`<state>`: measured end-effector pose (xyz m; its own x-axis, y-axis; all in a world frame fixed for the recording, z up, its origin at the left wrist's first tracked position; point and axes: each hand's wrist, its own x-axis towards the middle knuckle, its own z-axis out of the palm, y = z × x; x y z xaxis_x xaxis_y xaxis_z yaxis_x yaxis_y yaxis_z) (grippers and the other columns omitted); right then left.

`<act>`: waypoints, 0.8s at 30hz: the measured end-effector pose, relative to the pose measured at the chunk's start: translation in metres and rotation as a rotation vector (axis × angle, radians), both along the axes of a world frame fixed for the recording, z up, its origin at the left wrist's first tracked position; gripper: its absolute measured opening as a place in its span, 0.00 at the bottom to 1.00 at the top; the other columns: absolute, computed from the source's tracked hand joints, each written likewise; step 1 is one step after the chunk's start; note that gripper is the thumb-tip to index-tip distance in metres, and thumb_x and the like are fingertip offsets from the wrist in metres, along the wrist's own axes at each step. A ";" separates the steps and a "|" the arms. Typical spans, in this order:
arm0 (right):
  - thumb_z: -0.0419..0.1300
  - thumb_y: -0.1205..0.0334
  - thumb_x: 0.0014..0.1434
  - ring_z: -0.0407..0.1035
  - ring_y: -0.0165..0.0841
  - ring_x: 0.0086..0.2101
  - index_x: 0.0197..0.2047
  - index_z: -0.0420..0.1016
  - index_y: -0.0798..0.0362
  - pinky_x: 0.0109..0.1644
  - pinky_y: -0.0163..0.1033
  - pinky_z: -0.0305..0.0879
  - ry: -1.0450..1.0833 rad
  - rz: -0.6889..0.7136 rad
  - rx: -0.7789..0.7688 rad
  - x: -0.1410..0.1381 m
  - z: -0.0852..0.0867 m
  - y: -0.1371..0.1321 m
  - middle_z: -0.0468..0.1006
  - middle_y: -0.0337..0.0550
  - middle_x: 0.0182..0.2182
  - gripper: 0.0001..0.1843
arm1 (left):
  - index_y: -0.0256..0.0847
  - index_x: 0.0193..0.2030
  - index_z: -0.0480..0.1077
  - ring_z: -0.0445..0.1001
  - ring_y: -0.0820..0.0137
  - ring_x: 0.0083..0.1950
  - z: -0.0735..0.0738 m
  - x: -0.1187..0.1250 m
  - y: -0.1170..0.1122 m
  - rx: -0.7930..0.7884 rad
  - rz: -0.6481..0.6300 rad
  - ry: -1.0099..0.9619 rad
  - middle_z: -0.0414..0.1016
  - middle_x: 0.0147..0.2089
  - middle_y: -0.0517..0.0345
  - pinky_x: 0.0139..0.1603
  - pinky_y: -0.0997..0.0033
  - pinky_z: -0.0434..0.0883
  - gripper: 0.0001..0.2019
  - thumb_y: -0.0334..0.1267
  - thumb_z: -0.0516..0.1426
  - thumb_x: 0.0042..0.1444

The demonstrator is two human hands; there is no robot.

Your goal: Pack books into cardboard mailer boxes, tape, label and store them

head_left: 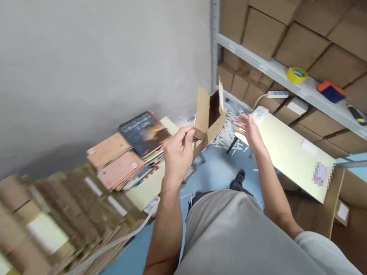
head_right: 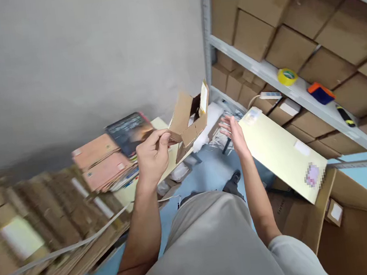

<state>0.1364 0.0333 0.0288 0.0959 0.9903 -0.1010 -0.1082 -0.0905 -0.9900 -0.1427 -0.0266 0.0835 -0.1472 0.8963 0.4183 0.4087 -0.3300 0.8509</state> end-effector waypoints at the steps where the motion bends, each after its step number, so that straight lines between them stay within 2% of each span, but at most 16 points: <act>1: 0.55 0.15 0.68 0.80 0.49 0.66 0.71 0.78 0.49 0.67 0.54 0.82 0.007 -0.061 -0.022 0.034 -0.003 0.000 0.80 0.60 0.71 0.50 | 0.43 0.48 0.83 0.87 0.66 0.39 -0.004 0.025 0.015 -0.018 -0.063 0.018 0.87 0.40 0.56 0.44 0.71 0.81 0.22 0.58 0.56 0.79; 6: 0.59 0.17 0.68 0.78 0.51 0.68 0.74 0.75 0.49 0.69 0.56 0.81 -0.029 -0.304 -0.115 0.187 -0.021 -0.015 0.77 0.62 0.73 0.50 | 0.43 0.49 0.83 0.87 0.67 0.39 -0.026 0.150 0.083 -0.040 -0.303 0.152 0.89 0.41 0.56 0.44 0.71 0.80 0.21 0.55 0.55 0.80; 8: 0.59 0.18 0.68 0.78 0.51 0.68 0.75 0.74 0.49 0.69 0.56 0.81 -0.042 -0.377 -0.154 0.235 -0.028 -0.024 0.77 0.62 0.73 0.50 | 0.43 0.49 0.83 0.87 0.67 0.39 -0.035 0.196 0.100 -0.021 -0.377 0.206 0.89 0.42 0.55 0.45 0.71 0.80 0.20 0.53 0.55 0.80; 11: 0.59 0.18 0.68 0.77 0.52 0.68 0.75 0.73 0.49 0.69 0.56 0.80 -0.040 -0.482 -0.202 0.288 -0.038 -0.038 0.77 0.62 0.73 0.50 | 0.43 0.51 0.84 0.87 0.66 0.42 -0.050 0.253 0.117 -0.009 -0.477 0.265 0.90 0.45 0.52 0.49 0.70 0.81 0.20 0.52 0.54 0.81; 14: 0.60 0.19 0.69 0.77 0.52 0.69 0.78 0.69 0.47 0.70 0.56 0.80 -0.048 -0.558 -0.245 0.324 -0.046 -0.048 0.75 0.61 0.74 0.51 | 0.43 0.52 0.84 0.88 0.64 0.45 -0.066 0.295 0.128 -0.035 -0.568 0.292 0.91 0.47 0.50 0.52 0.69 0.82 0.20 0.52 0.54 0.81; 17: 0.61 0.20 0.68 0.76 0.51 0.69 0.83 0.61 0.46 0.69 0.53 0.81 -0.080 -0.638 -0.314 0.347 -0.052 -0.051 0.73 0.61 0.76 0.54 | 0.43 0.53 0.85 0.89 0.63 0.48 -0.079 0.323 0.142 -0.063 -0.671 0.285 0.91 0.52 0.50 0.53 0.68 0.83 0.21 0.52 0.53 0.81; 20: 0.65 0.22 0.66 0.76 0.50 0.69 0.86 0.55 0.45 0.67 0.53 0.82 -0.109 -0.713 -0.392 0.358 -0.059 -0.048 0.71 0.61 0.76 0.58 | 0.44 0.55 0.85 0.90 0.62 0.51 -0.089 0.340 0.160 -0.076 -0.769 0.295 0.91 0.56 0.51 0.58 0.66 0.84 0.21 0.52 0.53 0.82; 24: 0.70 0.28 0.64 0.78 0.49 0.65 0.82 0.60 0.43 0.62 0.52 0.84 -0.147 -0.810 -0.478 0.357 -0.074 -0.037 0.73 0.60 0.73 0.54 | 0.45 0.58 0.86 0.89 0.61 0.59 -0.102 0.351 0.185 -0.046 -0.903 0.299 0.90 0.60 0.52 0.65 0.64 0.83 0.21 0.49 0.52 0.82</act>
